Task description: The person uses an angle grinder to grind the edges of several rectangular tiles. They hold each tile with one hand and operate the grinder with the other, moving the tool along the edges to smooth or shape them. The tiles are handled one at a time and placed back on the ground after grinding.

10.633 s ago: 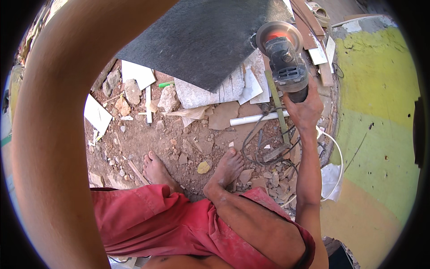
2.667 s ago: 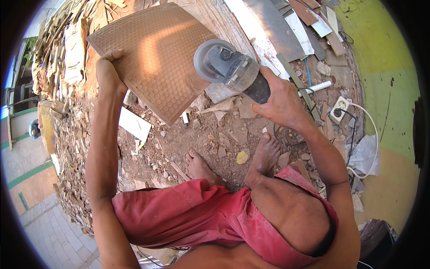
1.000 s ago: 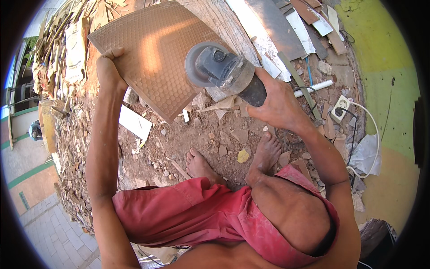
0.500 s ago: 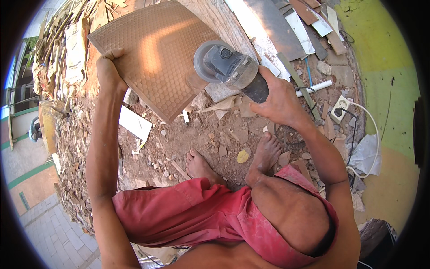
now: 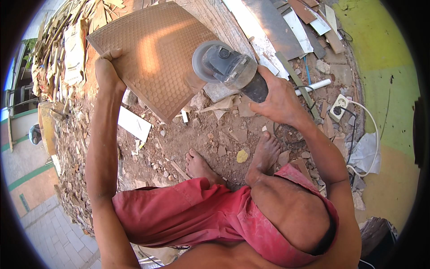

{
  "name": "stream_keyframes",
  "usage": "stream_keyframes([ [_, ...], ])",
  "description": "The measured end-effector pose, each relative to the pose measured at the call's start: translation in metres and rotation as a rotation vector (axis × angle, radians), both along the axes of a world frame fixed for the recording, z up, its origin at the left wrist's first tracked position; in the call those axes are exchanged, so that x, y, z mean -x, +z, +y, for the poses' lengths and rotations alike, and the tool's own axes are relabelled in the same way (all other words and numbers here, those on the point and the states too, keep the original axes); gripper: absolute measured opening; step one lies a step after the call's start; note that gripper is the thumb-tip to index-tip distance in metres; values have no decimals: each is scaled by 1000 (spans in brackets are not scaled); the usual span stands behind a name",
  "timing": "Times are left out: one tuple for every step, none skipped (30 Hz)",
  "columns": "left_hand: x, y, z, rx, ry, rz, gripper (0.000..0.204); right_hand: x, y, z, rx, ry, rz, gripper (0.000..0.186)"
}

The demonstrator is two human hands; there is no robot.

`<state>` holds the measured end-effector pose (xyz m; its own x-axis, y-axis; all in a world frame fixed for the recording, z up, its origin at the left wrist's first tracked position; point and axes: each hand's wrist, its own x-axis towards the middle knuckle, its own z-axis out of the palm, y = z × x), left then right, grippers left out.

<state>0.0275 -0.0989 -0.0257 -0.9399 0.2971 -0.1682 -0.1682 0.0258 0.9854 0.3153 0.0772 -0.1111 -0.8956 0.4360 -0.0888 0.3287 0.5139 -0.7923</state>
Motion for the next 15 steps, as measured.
stream_keyframes([
  [1,0,-1,-4,-17,0,38,1,2,-1,0,9,-11,70],
  [1,0,-2,-7,-32,0,39,2,3,-2,1,19,-22,70],
  [1,0,-2,15,-21,5,39,2,5,-3,10,25,-36,70],
  [1,1,-2,37,-9,11,40,3,7,-4,19,32,-51,70],
  [1,1,-1,58,1,15,41,3,8,-5,27,38,-66,70],
  [1,0,-1,45,0,3,41,3,6,-5,22,28,-55,70],
  [1,0,-1,31,-2,-9,42,2,2,-4,17,18,-45,70],
  [1,0,-1,18,-3,-21,42,2,0,-3,12,9,-34,70],
  [3,-1,-2,18,-10,-23,42,1,0,-1,11,1,-36,71],
  [6,-3,-4,17,-17,-25,41,1,0,1,10,-7,-39,72],
  [7,-3,-4,17,-25,-26,41,0,-1,2,9,-15,-41,73],
  [8,-3,-4,34,-29,-15,42,0,-2,4,0,-14,-31,73],
  [7,-2,-3,52,-33,-4,42,0,-4,4,-10,-12,-22,72],
  [5,-2,-4,71,-36,7,43,-2,-4,3,-17,-11,-13,72],
  [4,-2,-6,85,-42,14,43,-3,-2,1,-7,-7,-26,72],
])
